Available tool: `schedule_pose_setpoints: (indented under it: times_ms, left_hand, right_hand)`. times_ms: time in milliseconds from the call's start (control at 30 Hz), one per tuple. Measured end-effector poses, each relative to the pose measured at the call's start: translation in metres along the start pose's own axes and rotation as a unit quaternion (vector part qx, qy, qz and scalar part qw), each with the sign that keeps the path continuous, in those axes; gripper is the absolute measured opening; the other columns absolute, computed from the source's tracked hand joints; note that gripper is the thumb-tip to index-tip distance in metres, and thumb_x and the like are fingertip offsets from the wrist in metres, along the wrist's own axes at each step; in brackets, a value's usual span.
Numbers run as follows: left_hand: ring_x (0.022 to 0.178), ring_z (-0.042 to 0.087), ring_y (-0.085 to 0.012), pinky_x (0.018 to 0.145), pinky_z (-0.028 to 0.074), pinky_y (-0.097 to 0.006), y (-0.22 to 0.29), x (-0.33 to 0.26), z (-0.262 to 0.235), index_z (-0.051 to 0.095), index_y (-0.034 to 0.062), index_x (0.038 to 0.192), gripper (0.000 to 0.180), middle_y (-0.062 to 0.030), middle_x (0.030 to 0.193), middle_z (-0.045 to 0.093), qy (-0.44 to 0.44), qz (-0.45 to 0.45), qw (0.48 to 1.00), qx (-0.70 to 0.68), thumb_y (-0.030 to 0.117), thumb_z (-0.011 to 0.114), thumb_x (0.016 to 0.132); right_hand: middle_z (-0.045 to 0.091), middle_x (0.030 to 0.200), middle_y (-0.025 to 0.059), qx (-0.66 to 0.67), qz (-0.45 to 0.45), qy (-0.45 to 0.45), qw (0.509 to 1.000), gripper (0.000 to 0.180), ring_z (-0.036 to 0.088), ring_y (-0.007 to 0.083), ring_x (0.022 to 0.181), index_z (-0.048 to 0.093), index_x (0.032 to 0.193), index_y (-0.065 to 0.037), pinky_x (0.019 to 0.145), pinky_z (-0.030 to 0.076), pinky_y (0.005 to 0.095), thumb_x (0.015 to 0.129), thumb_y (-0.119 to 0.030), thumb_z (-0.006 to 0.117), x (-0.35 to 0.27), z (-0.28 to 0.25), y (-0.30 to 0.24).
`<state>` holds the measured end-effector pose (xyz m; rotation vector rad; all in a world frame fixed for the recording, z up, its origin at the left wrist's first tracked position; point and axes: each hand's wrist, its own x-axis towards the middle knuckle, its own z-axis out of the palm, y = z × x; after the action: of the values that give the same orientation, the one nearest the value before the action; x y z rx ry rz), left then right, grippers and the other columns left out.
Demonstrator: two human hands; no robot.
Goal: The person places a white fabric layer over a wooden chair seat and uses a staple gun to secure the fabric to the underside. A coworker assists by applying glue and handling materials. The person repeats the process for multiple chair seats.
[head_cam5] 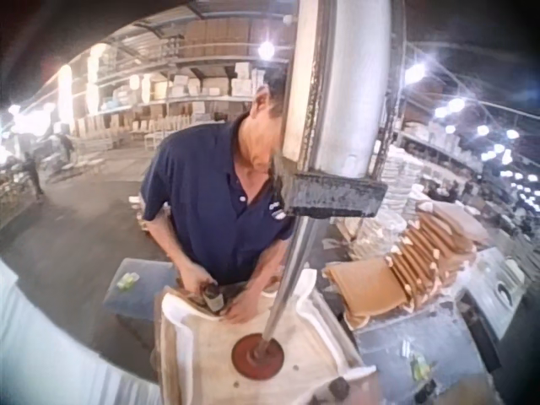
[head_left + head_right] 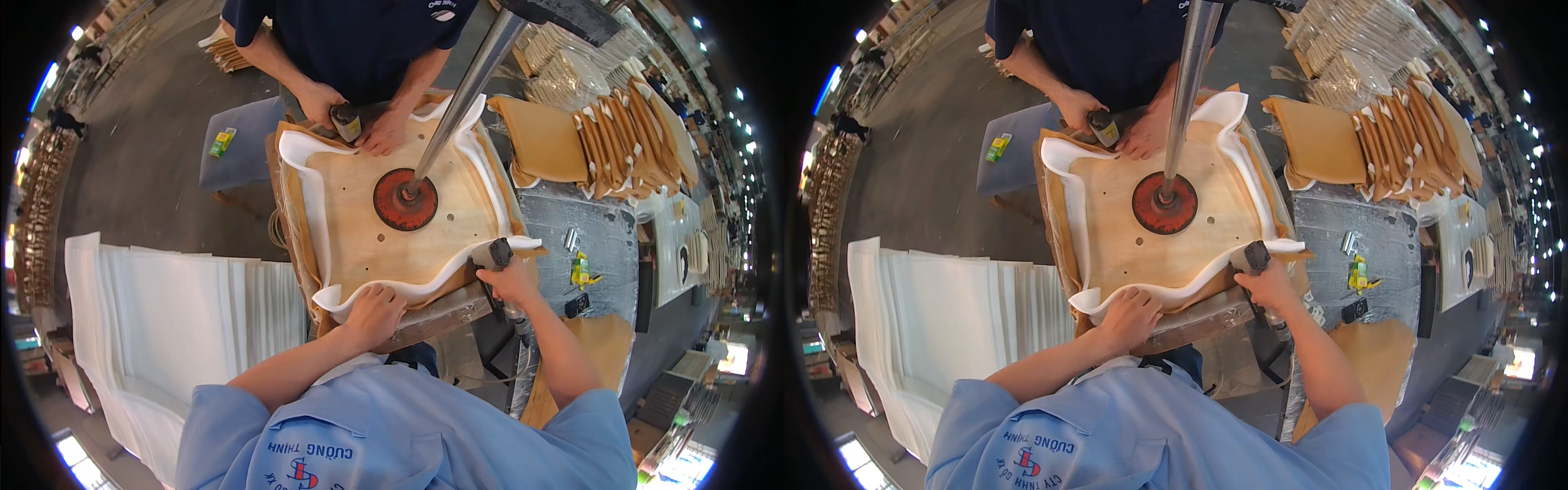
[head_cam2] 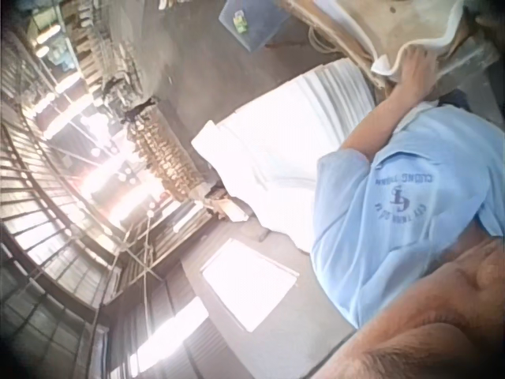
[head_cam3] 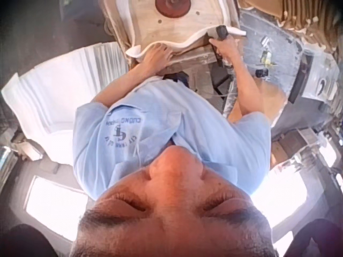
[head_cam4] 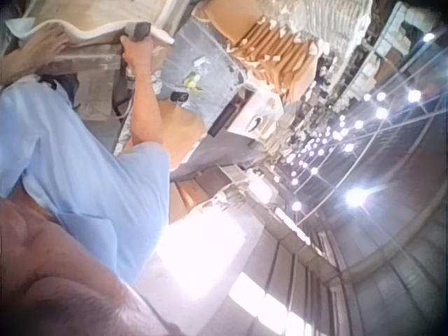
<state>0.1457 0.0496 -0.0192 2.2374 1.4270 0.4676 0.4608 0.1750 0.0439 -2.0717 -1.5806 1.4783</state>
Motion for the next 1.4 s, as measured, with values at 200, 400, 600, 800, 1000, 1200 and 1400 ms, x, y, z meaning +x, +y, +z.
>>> schedule_pose_setpoints:
  times_ms: [200,400,600,800,1000,1200,1400]
  left_hand:
    - [0.100,0.068,-0.0341,0.090,0.054,-0.051,-0.023,0.013,-0.013,0.072,0.0089,0.096,0.019,-0.0121,0.099,0.072,-0.073,0.051,0.995,-0.037,0.028,0.073,0.099]
    - [0.102,0.067,-0.0346,0.090,0.051,-0.052,-0.043,0.024,-0.008,0.074,0.0099,0.087,0.021,-0.0109,0.100,0.073,-0.052,0.042,0.997,-0.042,0.025,0.069,0.100]
    - [0.102,0.061,-0.0322,0.091,0.044,-0.050,-0.052,0.018,0.004,0.074,0.0128,0.082,0.014,-0.0073,0.095,0.068,0.042,-0.017,0.996,-0.074,0.023,0.075,0.093]
    - [0.098,0.058,-0.0321,0.088,0.042,-0.050,-0.050,0.019,0.021,0.072,0.0130,0.080,0.013,-0.0056,0.092,0.061,0.155,-0.035,0.979,-0.127,0.022,0.079,0.087]
    - [0.097,0.057,-0.0314,0.087,0.041,-0.050,-0.050,0.021,0.022,0.069,0.0126,0.079,0.016,-0.0055,0.093,0.060,0.158,-0.051,0.975,-0.145,0.021,0.079,0.087]
    - [0.097,0.057,-0.0311,0.087,0.041,-0.049,-0.049,0.020,0.018,0.068,0.0116,0.079,0.015,-0.0065,0.092,0.060,0.147,-0.055,0.978,-0.137,0.020,0.077,0.089]
    - [0.100,0.058,-0.0327,0.090,0.042,-0.050,-0.046,0.020,0.022,0.068,0.0106,0.078,0.015,-0.0080,0.093,0.061,0.144,-0.049,0.978,-0.145,0.018,0.076,0.089]
  right_hand:
    - [0.071,0.074,0.0070,-0.017,0.021,0.010,1.000,0.032,0.066,0.0150,0.055,0.073,0.104,0.003,0.049,0.052,0.0335,0.092,-0.023,0.086,-0.006,0.001,-0.008]
    - [0.072,0.077,0.0054,-0.043,0.043,0.027,0.998,0.033,0.065,0.0139,0.056,0.073,0.107,0.002,0.051,0.052,0.0324,0.091,-0.023,0.088,-0.018,0.000,-0.026]
    - [0.074,0.083,0.0036,0.088,0.012,0.007,0.996,0.034,0.065,0.0107,0.060,0.076,0.113,0.000,0.054,0.054,0.0304,0.092,-0.023,0.089,-0.070,0.049,-0.020]
    - [0.068,0.075,0.0003,0.148,0.002,-0.013,0.989,0.020,0.061,0.0077,0.059,0.074,0.106,-0.001,0.054,0.048,0.0285,0.097,-0.017,0.082,-0.100,0.134,-0.041]
    - [0.066,0.069,-0.0002,0.130,0.041,0.001,0.991,0.020,0.061,0.0080,0.056,0.074,0.103,-0.001,0.054,0.049,0.0286,0.098,-0.019,0.081,-0.090,0.153,-0.049]
    - [0.067,0.068,0.0030,0.081,0.018,0.001,0.997,0.023,0.063,0.0110,0.056,0.075,0.105,-0.001,0.056,0.052,0.0325,0.099,-0.022,0.081,-0.085,0.160,-0.054]
    - [0.072,0.072,0.0094,-0.005,-0.037,0.044,0.998,0.027,0.070,0.0199,0.060,0.075,0.107,-0.001,0.061,0.056,0.0387,0.097,-0.026,0.081,-0.081,0.168,-0.045]
